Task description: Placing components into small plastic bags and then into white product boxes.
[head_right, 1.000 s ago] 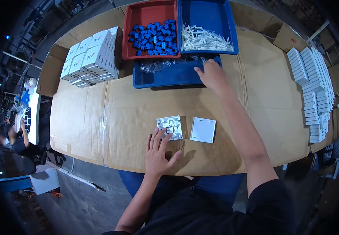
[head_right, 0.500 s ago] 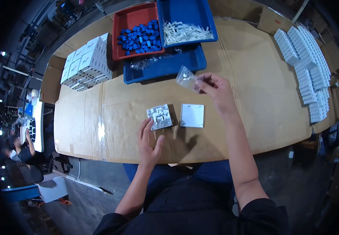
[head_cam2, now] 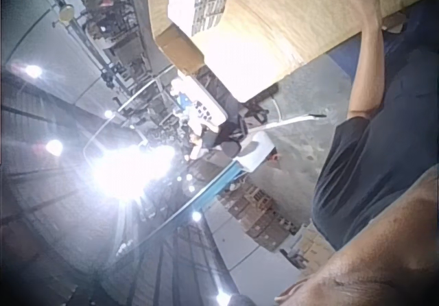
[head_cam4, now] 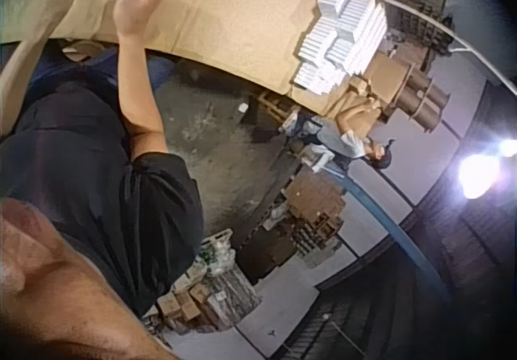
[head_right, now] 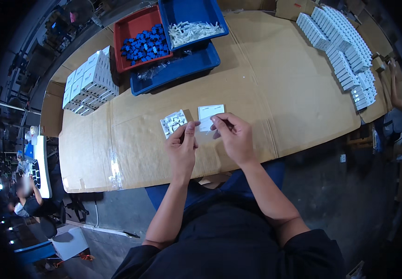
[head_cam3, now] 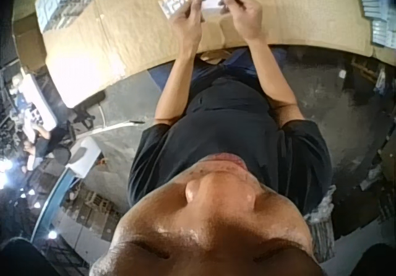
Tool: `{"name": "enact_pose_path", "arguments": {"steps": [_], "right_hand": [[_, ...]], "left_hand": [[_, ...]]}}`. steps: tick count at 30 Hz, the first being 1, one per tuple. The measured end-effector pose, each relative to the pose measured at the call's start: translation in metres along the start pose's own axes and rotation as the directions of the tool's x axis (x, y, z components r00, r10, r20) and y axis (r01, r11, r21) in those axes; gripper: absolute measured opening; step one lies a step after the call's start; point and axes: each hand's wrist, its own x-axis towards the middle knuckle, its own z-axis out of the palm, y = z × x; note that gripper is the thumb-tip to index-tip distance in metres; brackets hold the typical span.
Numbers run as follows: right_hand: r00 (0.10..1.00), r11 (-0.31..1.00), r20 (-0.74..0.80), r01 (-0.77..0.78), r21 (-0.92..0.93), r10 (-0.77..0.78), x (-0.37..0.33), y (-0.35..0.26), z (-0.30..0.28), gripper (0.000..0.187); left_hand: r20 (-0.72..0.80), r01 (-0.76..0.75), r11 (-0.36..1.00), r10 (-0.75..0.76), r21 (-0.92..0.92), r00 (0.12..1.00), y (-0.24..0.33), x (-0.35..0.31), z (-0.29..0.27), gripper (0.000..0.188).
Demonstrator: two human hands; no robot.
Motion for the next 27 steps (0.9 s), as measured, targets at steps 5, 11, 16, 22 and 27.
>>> {"name": "enact_pose_path", "arguments": {"steps": [5, 11, 16, 22, 27], "right_hand": [[0.998, 0.998, 0.046, 0.027, 0.056, -0.03, -0.004, 0.001, 0.027, 0.014], [0.997, 0.999, 0.067, 0.023, -0.022, -0.021, -0.015, 0.001, 0.033, 0.011], [0.933, 0.879, 0.012, 0.343, -0.332, -0.36, -0.021, -0.001, 0.033, 0.009], [0.973, 0.966, -0.001, 0.229, -0.117, -0.231, -0.019, -0.001, 0.032, 0.012], [0.969, 0.985, -0.19, 0.167, 0.032, -0.158, -0.007, -0.008, 0.014, 0.017]], "left_hand": [[-0.131, -0.03, 0.998, 0.022, -0.056, 0.991, 0.003, -0.015, -0.009, 0.033], [-0.175, -0.006, 0.997, -0.006, -0.071, 0.985, -0.002, -0.022, -0.02, 0.032], [-0.251, -0.089, 0.996, 0.081, -0.021, 0.965, 0.009, -0.017, -0.014, 0.03], [-0.305, -0.086, 0.996, 0.076, -0.017, 0.949, 0.009, -0.017, -0.012, 0.035], [-0.397, -0.152, 0.971, 0.069, -0.182, 0.915, 0.003, -0.012, -0.03, 0.036]]}}
